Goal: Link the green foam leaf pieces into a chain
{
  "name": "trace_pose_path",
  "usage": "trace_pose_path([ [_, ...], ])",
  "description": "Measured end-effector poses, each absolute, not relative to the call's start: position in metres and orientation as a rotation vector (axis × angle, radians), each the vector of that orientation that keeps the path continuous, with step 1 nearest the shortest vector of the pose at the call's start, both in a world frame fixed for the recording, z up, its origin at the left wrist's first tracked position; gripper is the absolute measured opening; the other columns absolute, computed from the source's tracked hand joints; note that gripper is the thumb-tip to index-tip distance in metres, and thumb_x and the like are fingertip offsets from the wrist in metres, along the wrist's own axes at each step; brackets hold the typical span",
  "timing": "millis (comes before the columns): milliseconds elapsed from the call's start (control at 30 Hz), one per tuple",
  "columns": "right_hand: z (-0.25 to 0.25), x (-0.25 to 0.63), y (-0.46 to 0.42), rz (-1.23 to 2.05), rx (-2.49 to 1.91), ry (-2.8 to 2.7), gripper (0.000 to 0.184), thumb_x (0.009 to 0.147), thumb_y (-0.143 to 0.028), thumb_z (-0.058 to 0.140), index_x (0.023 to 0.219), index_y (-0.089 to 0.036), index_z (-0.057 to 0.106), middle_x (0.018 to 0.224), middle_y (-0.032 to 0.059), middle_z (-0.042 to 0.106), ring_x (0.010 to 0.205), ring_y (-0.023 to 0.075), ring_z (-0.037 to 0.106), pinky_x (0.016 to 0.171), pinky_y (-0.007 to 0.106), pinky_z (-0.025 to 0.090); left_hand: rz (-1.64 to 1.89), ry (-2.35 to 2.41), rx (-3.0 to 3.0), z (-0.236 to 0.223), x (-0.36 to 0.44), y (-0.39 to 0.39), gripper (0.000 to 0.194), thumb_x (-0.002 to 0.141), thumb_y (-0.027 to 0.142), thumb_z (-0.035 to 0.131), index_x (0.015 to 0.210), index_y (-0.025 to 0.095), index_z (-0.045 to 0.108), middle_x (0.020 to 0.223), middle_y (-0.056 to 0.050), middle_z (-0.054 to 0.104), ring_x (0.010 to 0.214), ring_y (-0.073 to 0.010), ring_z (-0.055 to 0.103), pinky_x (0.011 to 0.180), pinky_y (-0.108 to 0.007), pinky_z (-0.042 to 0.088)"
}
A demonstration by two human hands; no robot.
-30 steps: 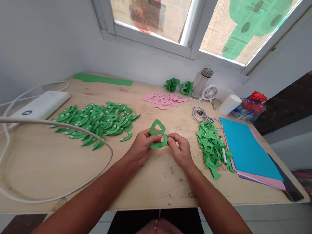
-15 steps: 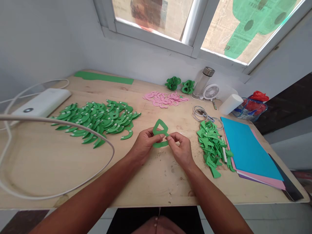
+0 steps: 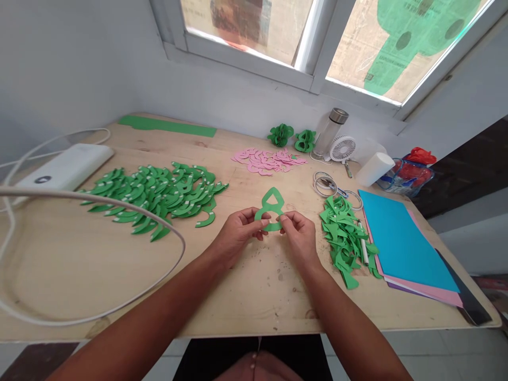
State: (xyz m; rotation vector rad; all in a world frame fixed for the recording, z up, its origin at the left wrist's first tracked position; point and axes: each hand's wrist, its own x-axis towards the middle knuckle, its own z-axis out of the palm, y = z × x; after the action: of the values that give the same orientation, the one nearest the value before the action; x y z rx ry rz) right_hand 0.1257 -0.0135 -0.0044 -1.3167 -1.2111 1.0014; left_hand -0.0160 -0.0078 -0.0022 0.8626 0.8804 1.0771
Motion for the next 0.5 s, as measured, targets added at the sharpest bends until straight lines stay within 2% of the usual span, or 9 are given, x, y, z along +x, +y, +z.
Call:
trace_pose_path([
  [133,-0.0065,0.1269,-0.0106,1.152,-1.242,-1.044,0.014,0.071,-0.028,0.057,0.064,-0.017,0.063,0.056,-0.0032,0.056,0.050,0.0091,0.044,0.053,0.023,0.034,1.018,0.810,0.950,-0.0013,-0.0181,-0.0080,0.019,0.068,0.028,0.069,0.082,0.016,0.065,0.076,-0.002,0.061,0.062,-0.0114,0.055,0.057,-0.025,0.044],
  [300,-0.0073,0.1276,-0.0087,1.305,-1.171,-0.869,0.012,0.066,-0.028,0.062,0.059,-0.017,0.062,0.050,-0.0043,0.054,0.048,0.0082,0.043,0.051,0.022,0.033,1.009,0.748,1.091,-0.0038,-0.0173,-0.0075,0.030,0.063,0.022,0.073,0.092,0.018,0.063,0.073,0.000,0.062,0.065,-0.0120,0.056,0.058,-0.024,0.044],
  [500,-0.0092,0.1270,-0.0083,1.439,-1.077,-0.773,0.011,0.063,-0.027,0.066,0.058,-0.017,0.062,0.052,-0.0043,0.056,0.047,0.0073,0.042,0.050,0.021,0.031,1.085,0.743,1.127,-0.0055,-0.0141,-0.0081,0.025,0.062,0.020,0.074,0.086,0.017,0.065,0.073,0.000,0.063,0.067,-0.0110,0.057,0.064,-0.024,0.046],
])
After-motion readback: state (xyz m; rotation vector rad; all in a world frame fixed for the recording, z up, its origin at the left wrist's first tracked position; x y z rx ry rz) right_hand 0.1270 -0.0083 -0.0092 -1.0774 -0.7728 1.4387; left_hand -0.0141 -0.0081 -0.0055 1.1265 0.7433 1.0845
